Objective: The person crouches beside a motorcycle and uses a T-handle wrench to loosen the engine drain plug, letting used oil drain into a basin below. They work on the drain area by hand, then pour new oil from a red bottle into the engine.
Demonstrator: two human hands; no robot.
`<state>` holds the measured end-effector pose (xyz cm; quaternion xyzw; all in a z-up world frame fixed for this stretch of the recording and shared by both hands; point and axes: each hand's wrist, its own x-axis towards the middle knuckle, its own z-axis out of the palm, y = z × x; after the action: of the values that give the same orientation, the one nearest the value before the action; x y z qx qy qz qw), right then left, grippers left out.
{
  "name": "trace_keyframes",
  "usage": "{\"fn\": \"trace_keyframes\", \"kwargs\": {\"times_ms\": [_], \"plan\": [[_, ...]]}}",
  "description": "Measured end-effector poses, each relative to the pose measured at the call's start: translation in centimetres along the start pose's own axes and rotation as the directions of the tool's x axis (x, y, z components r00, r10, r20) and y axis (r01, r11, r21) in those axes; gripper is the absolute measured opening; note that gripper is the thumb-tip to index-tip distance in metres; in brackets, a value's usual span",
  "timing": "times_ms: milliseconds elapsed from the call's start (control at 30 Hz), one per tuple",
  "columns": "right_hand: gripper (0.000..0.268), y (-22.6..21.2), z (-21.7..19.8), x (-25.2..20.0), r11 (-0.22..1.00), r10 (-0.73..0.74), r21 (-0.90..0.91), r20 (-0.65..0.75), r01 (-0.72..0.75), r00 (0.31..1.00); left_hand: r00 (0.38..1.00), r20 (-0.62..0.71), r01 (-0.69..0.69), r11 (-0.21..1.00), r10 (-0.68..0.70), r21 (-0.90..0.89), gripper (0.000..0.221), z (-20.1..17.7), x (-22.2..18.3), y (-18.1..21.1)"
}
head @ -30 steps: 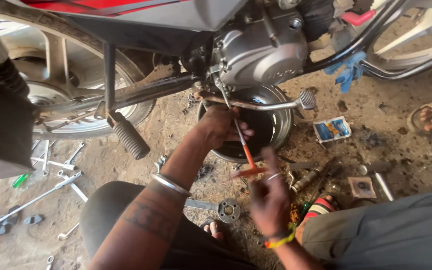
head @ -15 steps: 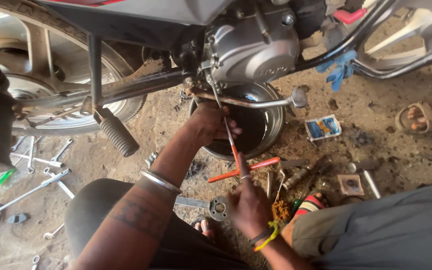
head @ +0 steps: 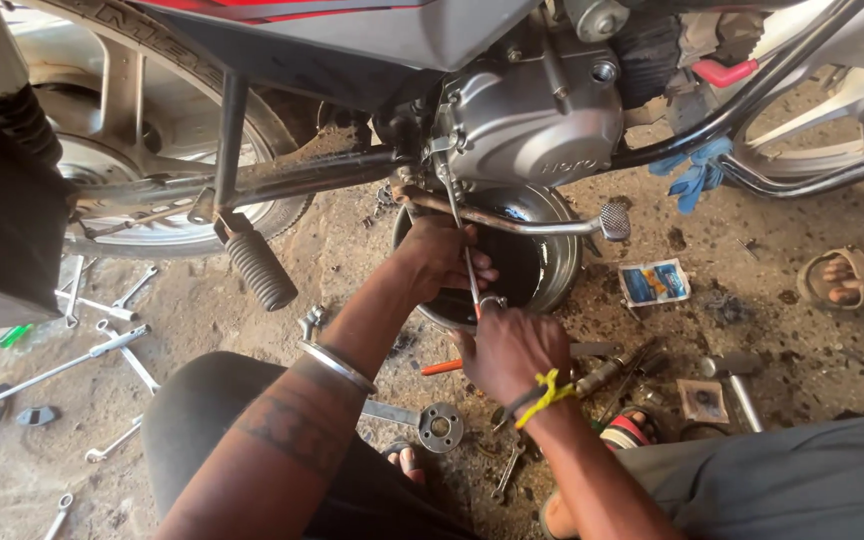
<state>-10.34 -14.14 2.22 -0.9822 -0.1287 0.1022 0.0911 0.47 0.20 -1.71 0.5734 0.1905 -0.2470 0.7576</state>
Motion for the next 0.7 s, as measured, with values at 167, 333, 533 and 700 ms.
{"fn": "trace_keyframes", "kwargs": {"times_ms": [167, 333, 533, 700], "plan": [[0.039, 1.0, 0.9, 0.9, 0.992, -0.017, 0.122, -0.029, 0.02, 0.999, 1.0, -0.001, -0.029, 1.0, 0.029, 0.002, 0.016, -0.3, -0.8, 0.3], [0.042, 2.0, 1.0, 1.8, 0.941, 0.016, 0.337, -0.007, -0.013, 1.0, 0.998, 0.014, -0.067, 0.998, 0.067, 0.018, 0.02, -0.6, -0.9, 0.3], [0.034, 2.1, 2.0, 1.8, 0.924, -0.027, 0.381, 0.049, 0.006, 0.998, 0.996, 0.041, -0.075, 0.997, 0.075, 0.009, 0.038, -1.8, -2.3, -1.8], [0.028, 1.7, 0.3, 1.6, 0.947, 0.049, 0.316, 0.009, -0.049, 0.999, 0.946, 0.31, 0.126, 0.987, -0.091, -0.096, 0.067, -3.6, -1.4, -9.9]]}}
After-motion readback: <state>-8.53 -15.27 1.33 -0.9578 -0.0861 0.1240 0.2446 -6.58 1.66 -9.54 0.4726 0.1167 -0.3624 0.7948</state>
